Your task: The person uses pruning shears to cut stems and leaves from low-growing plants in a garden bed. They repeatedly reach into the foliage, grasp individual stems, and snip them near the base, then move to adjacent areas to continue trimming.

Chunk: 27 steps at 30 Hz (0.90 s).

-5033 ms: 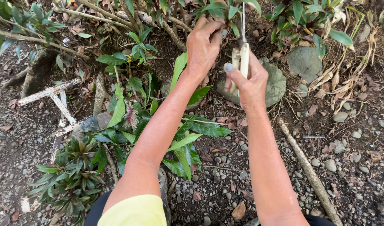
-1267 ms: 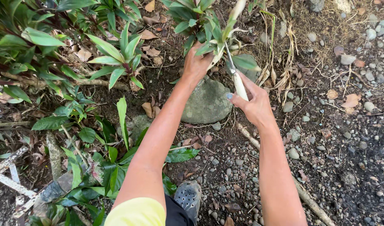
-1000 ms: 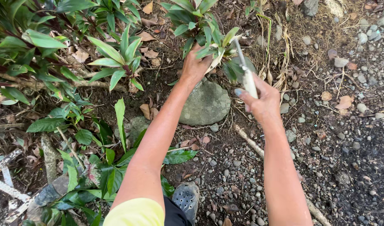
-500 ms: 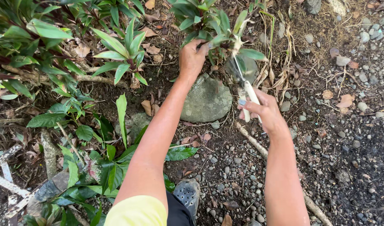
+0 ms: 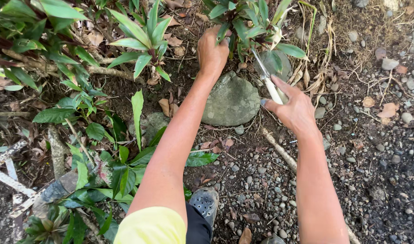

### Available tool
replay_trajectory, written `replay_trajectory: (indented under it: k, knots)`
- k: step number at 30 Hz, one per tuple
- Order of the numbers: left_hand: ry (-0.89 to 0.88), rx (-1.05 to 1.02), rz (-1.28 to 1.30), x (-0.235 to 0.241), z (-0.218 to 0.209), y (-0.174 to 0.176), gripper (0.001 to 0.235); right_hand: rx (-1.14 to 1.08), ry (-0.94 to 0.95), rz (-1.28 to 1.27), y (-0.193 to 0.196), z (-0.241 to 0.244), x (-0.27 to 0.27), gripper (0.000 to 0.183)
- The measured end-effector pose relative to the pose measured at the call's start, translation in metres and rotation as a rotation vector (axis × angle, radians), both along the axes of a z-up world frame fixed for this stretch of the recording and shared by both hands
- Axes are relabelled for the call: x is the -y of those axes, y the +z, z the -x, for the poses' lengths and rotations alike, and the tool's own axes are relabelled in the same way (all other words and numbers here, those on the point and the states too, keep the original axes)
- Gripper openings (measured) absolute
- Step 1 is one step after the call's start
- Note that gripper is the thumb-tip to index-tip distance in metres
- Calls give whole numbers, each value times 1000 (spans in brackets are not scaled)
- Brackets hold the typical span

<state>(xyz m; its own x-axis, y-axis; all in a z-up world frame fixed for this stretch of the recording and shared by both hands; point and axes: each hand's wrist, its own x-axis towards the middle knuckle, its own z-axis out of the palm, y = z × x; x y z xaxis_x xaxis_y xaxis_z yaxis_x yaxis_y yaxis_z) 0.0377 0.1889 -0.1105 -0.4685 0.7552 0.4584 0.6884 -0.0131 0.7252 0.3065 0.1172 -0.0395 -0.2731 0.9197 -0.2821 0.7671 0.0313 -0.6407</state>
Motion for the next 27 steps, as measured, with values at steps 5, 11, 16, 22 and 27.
replay_trajectory:
  k: [5, 11, 16, 22, 27]
  knots:
    - [95, 40, 14, 1, -4, 4, 20, 276, 26, -2, 28, 25, -23, 78]
    - [152, 137, 69, -2, -2, -10, 10, 423, 104, -2, 31, 45, -40, 69]
    - [116, 308, 165, -14, 11, -24, 24, 393, 135, 65, 40, 31, -34, 68]
    - [-25, 443, 409, -18, 7, -39, 39, 255, 48, 149, 38, 31, -34, 70]
    - [26, 428, 332, -20, 17, -49, 24, 53, 36, 193, 21, 54, -46, 66]
